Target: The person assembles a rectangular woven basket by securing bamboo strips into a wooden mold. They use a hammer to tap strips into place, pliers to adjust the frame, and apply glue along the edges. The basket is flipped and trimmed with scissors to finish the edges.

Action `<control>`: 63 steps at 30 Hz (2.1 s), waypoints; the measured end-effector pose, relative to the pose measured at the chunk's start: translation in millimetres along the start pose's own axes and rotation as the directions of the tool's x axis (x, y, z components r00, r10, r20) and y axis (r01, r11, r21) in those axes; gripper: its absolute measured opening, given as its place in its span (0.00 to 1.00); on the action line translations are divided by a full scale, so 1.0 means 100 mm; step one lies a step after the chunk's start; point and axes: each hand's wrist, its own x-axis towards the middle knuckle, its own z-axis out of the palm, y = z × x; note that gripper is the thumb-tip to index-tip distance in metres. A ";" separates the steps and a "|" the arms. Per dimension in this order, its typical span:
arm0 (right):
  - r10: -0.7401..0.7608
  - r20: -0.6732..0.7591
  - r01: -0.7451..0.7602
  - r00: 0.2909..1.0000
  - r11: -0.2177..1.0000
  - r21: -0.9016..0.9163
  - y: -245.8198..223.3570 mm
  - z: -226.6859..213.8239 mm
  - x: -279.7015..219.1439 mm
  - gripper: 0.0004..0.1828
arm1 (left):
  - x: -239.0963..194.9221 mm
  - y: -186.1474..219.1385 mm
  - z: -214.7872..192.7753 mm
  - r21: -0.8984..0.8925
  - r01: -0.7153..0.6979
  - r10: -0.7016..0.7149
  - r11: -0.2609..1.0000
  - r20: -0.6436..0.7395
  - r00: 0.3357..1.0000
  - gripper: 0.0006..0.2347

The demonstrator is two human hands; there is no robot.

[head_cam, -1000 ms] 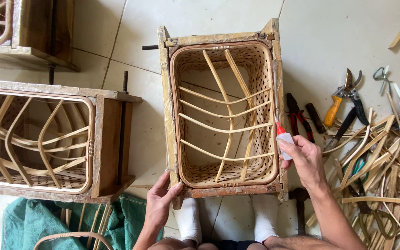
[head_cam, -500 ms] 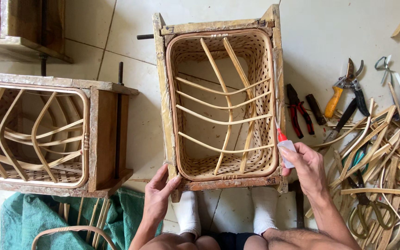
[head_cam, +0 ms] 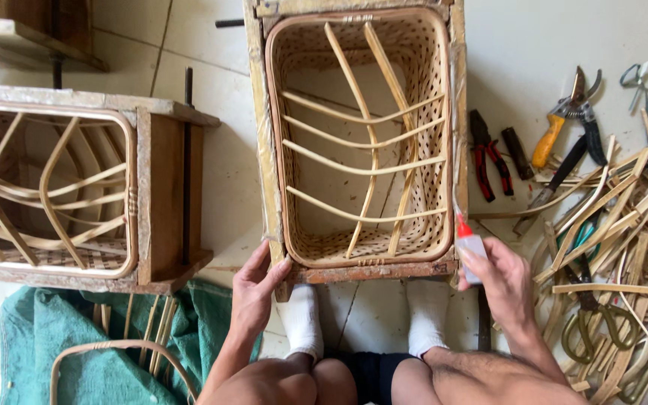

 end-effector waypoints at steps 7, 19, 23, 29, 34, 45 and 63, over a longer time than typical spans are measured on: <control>0.058 0.049 -0.061 0.997 0.996 0.061 0.36 -0.05 -0.37 0.16 | -0.02 -0.03 0.03 0.028 -0.065 0.064 0.998 0.041 0.997 0.27; -0.042 0.033 0.041 0.999 0.998 0.040 0.26 -0.02 -0.50 0.14 | -0.05 -0.12 0.00 0.101 -0.092 0.092 0.991 0.009 0.996 0.27; -0.503 0.085 0.447 0.860 0.662 -0.601 0.10 -0.14 -0.61 0.23 | -0.09 -0.16 0.02 0.129 -0.099 0.102 0.987 -0.020 0.995 0.27; -0.579 0.316 0.506 0.752 0.199 -0.839 -0.10 -0.38 -0.44 0.32 | -0.17 -0.16 0.14 0.314 -0.238 0.229 0.919 0.068 0.971 0.34; -0.578 0.370 0.535 0.728 0.141 -0.833 -0.32 -0.36 -0.40 0.30 | -0.19 -0.08 0.19 0.249 -0.223 0.210 0.943 0.078 0.975 0.36; -0.566 0.420 0.562 0.709 0.094 -0.822 -0.58 -0.30 -0.41 0.27 | -0.18 -0.09 0.18 0.227 -0.210 0.199 0.951 0.068 0.978 0.36; -0.502 0.518 0.640 0.693 0.097 -0.762 -0.69 -0.03 -0.37 0.29 | -0.17 -0.13 0.15 0.172 -0.209 0.200 0.963 0.066 0.978 0.37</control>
